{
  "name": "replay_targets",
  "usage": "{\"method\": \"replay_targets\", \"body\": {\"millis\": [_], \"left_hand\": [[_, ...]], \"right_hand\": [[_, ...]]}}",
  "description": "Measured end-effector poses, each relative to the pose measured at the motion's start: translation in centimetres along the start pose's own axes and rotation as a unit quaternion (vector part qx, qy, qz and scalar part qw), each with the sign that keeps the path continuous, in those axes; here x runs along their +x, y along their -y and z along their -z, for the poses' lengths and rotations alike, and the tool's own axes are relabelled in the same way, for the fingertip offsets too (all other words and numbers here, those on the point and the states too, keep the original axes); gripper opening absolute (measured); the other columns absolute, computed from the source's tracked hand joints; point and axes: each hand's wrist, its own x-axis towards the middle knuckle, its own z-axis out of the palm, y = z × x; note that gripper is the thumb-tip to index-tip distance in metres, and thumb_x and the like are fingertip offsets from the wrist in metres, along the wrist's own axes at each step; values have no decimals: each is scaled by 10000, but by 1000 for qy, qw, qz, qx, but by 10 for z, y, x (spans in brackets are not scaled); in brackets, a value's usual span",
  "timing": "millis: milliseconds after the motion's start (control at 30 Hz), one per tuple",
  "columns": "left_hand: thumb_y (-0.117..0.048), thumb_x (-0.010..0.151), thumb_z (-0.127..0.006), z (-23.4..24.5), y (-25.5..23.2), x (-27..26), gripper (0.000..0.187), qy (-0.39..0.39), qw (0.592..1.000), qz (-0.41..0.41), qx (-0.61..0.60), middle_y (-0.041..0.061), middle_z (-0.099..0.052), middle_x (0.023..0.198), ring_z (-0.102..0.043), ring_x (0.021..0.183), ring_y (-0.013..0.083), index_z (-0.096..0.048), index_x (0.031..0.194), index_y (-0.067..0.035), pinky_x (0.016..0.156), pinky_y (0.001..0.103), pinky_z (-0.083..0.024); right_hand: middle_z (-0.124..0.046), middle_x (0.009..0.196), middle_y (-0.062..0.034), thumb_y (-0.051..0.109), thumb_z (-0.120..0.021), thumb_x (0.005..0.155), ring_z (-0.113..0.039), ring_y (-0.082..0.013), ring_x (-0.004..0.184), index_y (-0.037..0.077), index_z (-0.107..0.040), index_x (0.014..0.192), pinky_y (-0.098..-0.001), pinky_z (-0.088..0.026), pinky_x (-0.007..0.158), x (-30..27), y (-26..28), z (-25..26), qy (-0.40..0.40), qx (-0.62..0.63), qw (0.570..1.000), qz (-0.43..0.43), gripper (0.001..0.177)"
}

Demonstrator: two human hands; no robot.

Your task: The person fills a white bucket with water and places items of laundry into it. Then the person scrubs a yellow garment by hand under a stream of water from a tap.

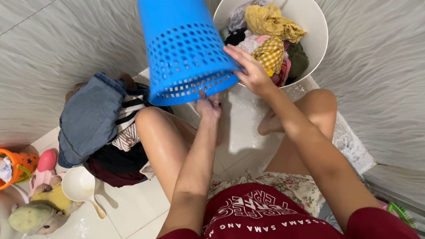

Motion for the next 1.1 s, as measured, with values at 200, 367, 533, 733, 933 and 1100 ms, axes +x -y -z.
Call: {"method": "replay_targets", "body": {"millis": [200,367,533,733,933,1100], "left_hand": [[-99,1040,-429,-4,-23,-4,305,-59,997,-53,-25,44,-676,1134,-710,795,225,-462,1271,-294,644,414,-616],[-103,1043,-487,-23,-29,21,162,-123,989,-75,-16,74,-687,1018,-668,728,217,-617,1137,-81,559,422,-600],[-139,1007,-513,-35,-43,44,168,-137,989,-44,14,72,-684,1006,-640,718,227,-620,1135,-120,532,388,-500],[-244,971,-519,-52,-34,54,361,-127,984,89,89,55,-519,1321,-470,1079,287,-542,1320,-154,855,638,-373],[-282,788,-768,-105,39,11,722,-42,880,-163,444,180,-429,1439,-473,1291,349,-445,1419,-145,1068,486,-465],[-439,695,-862,-155,36,-60,690,225,535,-248,776,174,-386,1390,-405,1250,412,-608,1279,-173,1052,517,-363]], "right_hand": [[-428,1513,-160,-13,-592,948,-573,-278,1214,119,-439,1512,-339,-540,954,24,-28,-3,47,-22,998,-44,599],[-561,1385,-141,19,-540,1014,-637,-231,1161,50,-639,1353,-311,-583,916,9,-89,18,26,-40,999,-23,354],[-694,1110,-85,47,-506,1028,-713,-120,863,16,-686,1210,-257,-564,742,-6,-116,51,14,52,973,-226,257],[-738,1035,-159,20,-513,1031,-640,-157,832,33,-738,1166,-296,-480,714,-31,-145,88,-120,58,963,-236,262],[-542,1319,-334,284,-961,752,-524,-529,1126,129,-548,1420,-537,-469,953,-19,-172,88,-100,-331,893,-290,801],[-644,1199,-239,289,-933,581,-654,-364,1138,155,-351,1532,-400,-512,960,-5,-162,93,-18,-128,912,-389,1123]]}}
